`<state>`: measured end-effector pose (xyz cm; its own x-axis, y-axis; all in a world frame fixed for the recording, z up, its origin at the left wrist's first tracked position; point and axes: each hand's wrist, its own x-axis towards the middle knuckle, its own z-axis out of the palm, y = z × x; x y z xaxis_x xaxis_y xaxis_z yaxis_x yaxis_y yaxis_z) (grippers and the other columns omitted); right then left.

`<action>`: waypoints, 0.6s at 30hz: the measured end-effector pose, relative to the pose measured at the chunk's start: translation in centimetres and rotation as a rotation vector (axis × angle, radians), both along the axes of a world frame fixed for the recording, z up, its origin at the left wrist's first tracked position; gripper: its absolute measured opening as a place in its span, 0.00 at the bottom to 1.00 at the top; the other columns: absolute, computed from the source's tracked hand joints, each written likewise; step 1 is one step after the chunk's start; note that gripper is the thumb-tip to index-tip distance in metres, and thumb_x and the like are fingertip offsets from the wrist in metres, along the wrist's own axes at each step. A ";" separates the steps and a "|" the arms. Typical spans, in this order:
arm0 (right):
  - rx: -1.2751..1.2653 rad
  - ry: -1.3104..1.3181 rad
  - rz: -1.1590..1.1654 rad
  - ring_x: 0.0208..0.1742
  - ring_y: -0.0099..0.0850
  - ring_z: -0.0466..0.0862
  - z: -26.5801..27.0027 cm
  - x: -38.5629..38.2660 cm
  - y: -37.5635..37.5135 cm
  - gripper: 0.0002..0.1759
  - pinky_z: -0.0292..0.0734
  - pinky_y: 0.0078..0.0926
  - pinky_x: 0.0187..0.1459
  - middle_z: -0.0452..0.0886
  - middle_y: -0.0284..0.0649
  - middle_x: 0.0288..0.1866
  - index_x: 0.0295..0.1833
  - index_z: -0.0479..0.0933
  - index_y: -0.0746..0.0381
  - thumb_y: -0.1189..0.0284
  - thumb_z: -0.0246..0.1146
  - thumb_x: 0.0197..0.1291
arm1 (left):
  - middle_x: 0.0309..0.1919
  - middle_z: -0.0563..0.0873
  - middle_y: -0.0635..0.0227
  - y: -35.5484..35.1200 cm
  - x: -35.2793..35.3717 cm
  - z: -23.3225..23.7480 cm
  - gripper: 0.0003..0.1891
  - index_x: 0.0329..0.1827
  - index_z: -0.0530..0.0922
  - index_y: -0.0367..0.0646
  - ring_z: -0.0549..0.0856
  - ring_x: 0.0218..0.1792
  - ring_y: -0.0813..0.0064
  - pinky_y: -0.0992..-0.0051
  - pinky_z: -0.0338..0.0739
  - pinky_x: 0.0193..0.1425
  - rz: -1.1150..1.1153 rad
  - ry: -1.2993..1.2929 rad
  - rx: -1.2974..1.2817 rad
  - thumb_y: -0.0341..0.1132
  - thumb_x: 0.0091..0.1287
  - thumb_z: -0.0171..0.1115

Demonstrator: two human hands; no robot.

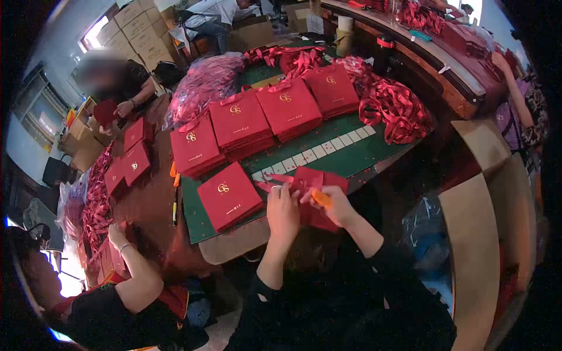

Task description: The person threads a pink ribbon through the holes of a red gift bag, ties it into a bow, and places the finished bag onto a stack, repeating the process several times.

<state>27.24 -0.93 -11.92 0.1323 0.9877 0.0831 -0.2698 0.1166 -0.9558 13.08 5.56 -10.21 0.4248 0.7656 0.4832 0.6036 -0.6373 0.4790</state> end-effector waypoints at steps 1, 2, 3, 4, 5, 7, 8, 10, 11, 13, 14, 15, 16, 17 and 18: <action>-0.045 0.012 -0.104 0.28 0.18 0.71 0.0 -0.6 1.4 0.10 0.65 0.16 0.33 0.75 0.28 0.26 0.41 0.82 0.68 0.77 0.55 0.64 | 0.39 0.77 0.57 -0.2 -0.8 0.7 0.12 0.47 0.75 0.37 0.77 0.39 0.54 0.63 0.74 0.43 -0.045 -0.084 0.137 0.28 0.60 0.60; 0.032 0.040 -0.124 0.30 0.20 0.74 0.2 -0.8 1.8 0.10 0.68 0.18 0.36 0.78 0.32 0.28 0.42 0.81 0.68 0.78 0.55 0.64 | 0.39 0.77 0.57 -0.5 -1.6 0.7 0.12 0.47 0.75 0.37 0.77 0.39 0.54 0.63 0.74 0.43 -0.045 -0.075 0.142 0.28 0.60 0.60; 0.038 0.050 -0.124 0.30 0.20 0.74 0.1 -0.8 2.1 0.10 0.68 0.18 0.36 0.78 0.32 0.28 0.42 0.81 0.68 0.78 0.55 0.64 | 0.38 0.77 0.57 -0.8 -2.4 0.8 0.11 0.46 0.76 0.37 0.78 0.39 0.54 0.63 0.74 0.43 -0.031 -0.062 0.083 0.26 0.60 0.59; 0.013 0.091 -0.110 0.32 0.21 0.76 0.0 -0.8 2.1 0.10 0.70 0.19 0.37 0.80 0.34 0.30 0.42 0.81 0.69 0.79 0.55 0.63 | 0.38 0.77 0.57 -0.9 -3.1 1.0 0.10 0.45 0.77 0.36 0.78 0.39 0.54 0.63 0.74 0.43 -0.016 -0.047 0.020 0.25 0.60 0.58; -0.018 0.131 -0.096 0.34 0.22 0.78 -0.3 -0.8 2.0 0.10 0.72 0.20 0.39 0.81 0.36 0.32 0.42 0.81 0.69 0.79 0.54 0.63 | 0.38 0.78 0.55 -0.8 -3.6 1.0 0.07 0.42 0.78 0.35 0.79 0.40 0.54 0.63 0.74 0.45 -0.042 -0.071 -0.137 0.23 0.60 0.58; 0.034 0.129 -0.090 0.37 0.26 0.81 0.0 -0.6 1.7 0.10 0.75 0.22 0.41 0.83 0.41 0.37 0.43 0.80 0.71 0.80 0.54 0.63 | 0.38 0.79 0.54 -1.0 -4.0 1.3 0.06 0.40 0.78 0.33 0.80 0.40 0.54 0.65 0.75 0.45 -0.100 -0.159 -0.240 0.26 0.63 0.58; 0.035 0.191 -0.100 0.37 0.27 0.81 0.4 -0.6 1.7 0.10 0.75 0.22 0.41 0.82 0.42 0.38 0.44 0.79 0.71 0.80 0.54 0.62 | 0.38 0.79 0.54 -0.8 -4.2 1.1 0.06 0.42 0.78 0.33 0.81 0.40 0.56 0.68 0.75 0.45 -0.127 -0.170 -0.303 0.26 0.64 0.58; 0.077 0.278 -0.039 0.37 0.29 0.81 -0.4 0.0 1.8 0.11 0.75 0.23 0.39 0.82 0.43 0.38 0.45 0.79 0.71 0.80 0.53 0.62 | 0.41 0.81 0.55 -0.1 -4.3 0.8 0.08 0.44 0.79 0.34 0.82 0.44 0.61 0.71 0.75 0.48 -0.180 -0.255 -0.285 0.24 0.64 0.57; 0.120 0.267 -0.021 0.37 0.30 0.82 -0.8 0.0 2.0 0.11 0.75 0.23 0.39 0.82 0.43 0.39 0.45 0.79 0.70 0.80 0.52 0.63 | 0.40 0.82 0.58 0.0 -4.4 0.8 0.08 0.44 0.79 0.35 0.82 0.43 0.65 0.72 0.75 0.48 -0.198 -0.289 -0.337 0.24 0.64 0.57; 0.128 0.349 -0.041 0.36 0.30 0.82 -0.4 -0.2 1.7 0.09 0.76 0.22 0.37 0.80 0.42 0.36 0.43 0.75 0.67 0.78 0.49 0.65 | 0.40 0.82 0.62 0.3 -4.7 0.7 0.08 0.45 0.80 0.36 0.82 0.41 0.70 0.74 0.75 0.47 -0.202 -0.326 -0.490 0.25 0.64 0.58; 0.120 0.418 -0.040 0.35 0.30 0.82 -0.3 -0.1 1.6 0.08 0.76 0.22 0.37 0.80 0.42 0.35 0.42 0.74 0.66 0.77 0.49 0.66 | 0.40 0.82 0.64 0.5 -4.9 0.8 0.08 0.45 0.80 0.37 0.81 0.41 0.75 0.75 0.75 0.47 -0.169 -0.260 -0.628 0.26 0.64 0.59; 0.148 0.457 -0.009 0.34 0.30 0.82 -0.7 0.2 1.7 0.07 0.76 0.22 0.36 0.79 0.41 0.34 0.41 0.71 0.64 0.74 0.47 0.68 | 0.40 0.82 0.64 0.5 -5.0 0.7 0.08 0.45 0.80 0.37 0.81 0.41 0.75 0.75 0.75 0.47 -0.169 -0.261 -0.640 0.26 0.64 0.59; 0.141 0.456 -0.012 0.34 0.30 0.82 -1.1 0.4 1.8 0.07 0.76 0.22 0.36 0.79 0.41 0.34 0.41 0.71 0.64 0.74 0.47 0.68 | 0.39 0.82 0.63 0.6 -5.0 0.6 0.08 0.44 0.80 0.36 0.81 0.38 0.74 0.76 0.74 0.43 -0.181 -0.247 -0.623 0.24 0.63 0.59; 0.151 0.438 0.001 0.34 0.30 0.82 -1.4 0.5 1.9 0.06 0.76 0.22 0.36 0.79 0.41 0.34 0.41 0.71 0.65 0.76 0.49 0.67 | 0.38 0.81 0.62 0.7 -5.2 0.6 0.08 0.43 0.80 0.36 0.80 0.35 0.73 0.76 0.74 0.40 -0.193 -0.232 -0.603 0.23 0.61 0.60; 0.163 0.421 0.014 0.33 0.30 0.82 -1.2 0.4 1.9 0.05 0.76 0.22 0.36 0.79 0.41 0.34 0.40 0.72 0.65 0.77 0.52 0.65 | 0.41 0.82 0.63 0.9 -5.2 0.2 0.08 0.45 0.80 0.35 0.81 0.43 0.75 0.76 0.75 0.48 -0.220 -0.248 -0.575 0.25 0.64 0.59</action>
<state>27.63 0.98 -13.15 0.1746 0.9682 0.1793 -0.6335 0.2499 -0.7323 7.83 6.48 -10.03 0.5296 0.8387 0.1269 0.3163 -0.3341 0.8879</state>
